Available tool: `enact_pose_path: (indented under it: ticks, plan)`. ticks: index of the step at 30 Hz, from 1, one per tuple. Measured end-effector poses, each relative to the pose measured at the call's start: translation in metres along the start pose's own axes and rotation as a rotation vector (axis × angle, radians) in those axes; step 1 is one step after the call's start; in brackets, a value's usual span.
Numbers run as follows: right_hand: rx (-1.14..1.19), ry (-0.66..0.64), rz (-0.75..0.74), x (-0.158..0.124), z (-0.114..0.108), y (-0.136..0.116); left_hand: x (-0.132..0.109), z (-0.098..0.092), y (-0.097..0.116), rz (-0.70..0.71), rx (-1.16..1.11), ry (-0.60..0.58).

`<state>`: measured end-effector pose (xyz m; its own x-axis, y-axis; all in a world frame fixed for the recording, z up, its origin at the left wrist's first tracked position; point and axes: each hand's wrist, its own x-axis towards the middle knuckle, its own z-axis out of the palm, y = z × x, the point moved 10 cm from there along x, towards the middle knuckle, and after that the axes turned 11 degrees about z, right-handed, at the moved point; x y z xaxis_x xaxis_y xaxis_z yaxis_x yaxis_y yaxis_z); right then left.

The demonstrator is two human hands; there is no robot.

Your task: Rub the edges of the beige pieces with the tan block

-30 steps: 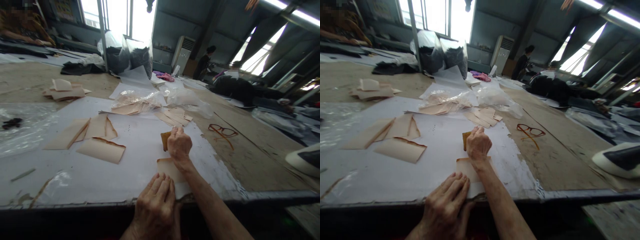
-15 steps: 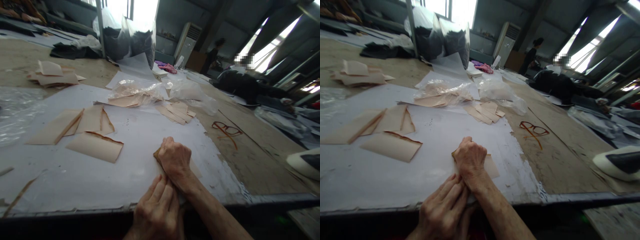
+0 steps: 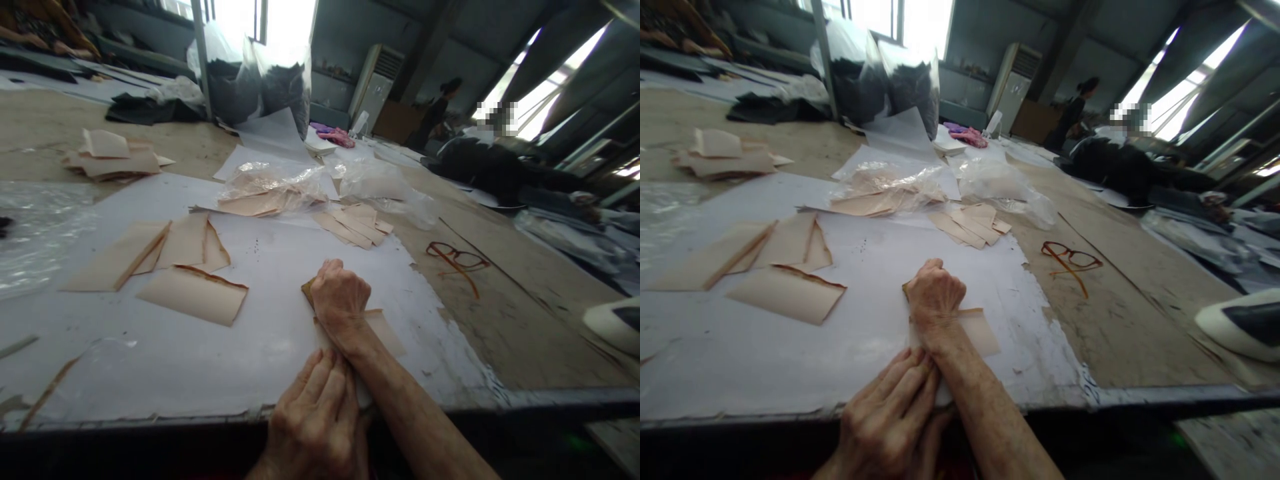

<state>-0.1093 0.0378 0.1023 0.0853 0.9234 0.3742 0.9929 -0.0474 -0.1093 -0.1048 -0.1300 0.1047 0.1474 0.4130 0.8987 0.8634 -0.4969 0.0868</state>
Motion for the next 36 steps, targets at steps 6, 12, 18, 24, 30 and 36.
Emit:
enact_pose_path:
  ticks: [6,12,18,24,30,36]
  plan:
    - [0.198,-0.015,0.211,0.023,-0.003,0.027,-0.002,0.010,0.000,-0.016,-0.010,-0.192]
    - [0.168,0.038,-0.051,-0.004,-0.034,0.028,-0.003,0.011,0.001,-0.004,-0.022,-0.203]
    - [-0.005,0.008,-0.204,-0.027,-0.018,0.012,-0.001,0.004,0.001,-0.001,-0.016,-0.080]
    - [-0.081,-0.018,-0.136,-0.019,-0.008,0.006,-0.002,0.000,0.001,-0.007,0.012,0.046]
    - [-0.059,-0.004,-0.075,-0.010,-0.008,-0.001,-0.003,0.000,-0.001,-0.012,0.019,0.105]
    - [-0.028,-0.012,-0.004,0.000,0.001,-0.007,-0.003,-0.002,0.001,-0.004,0.025,0.084]
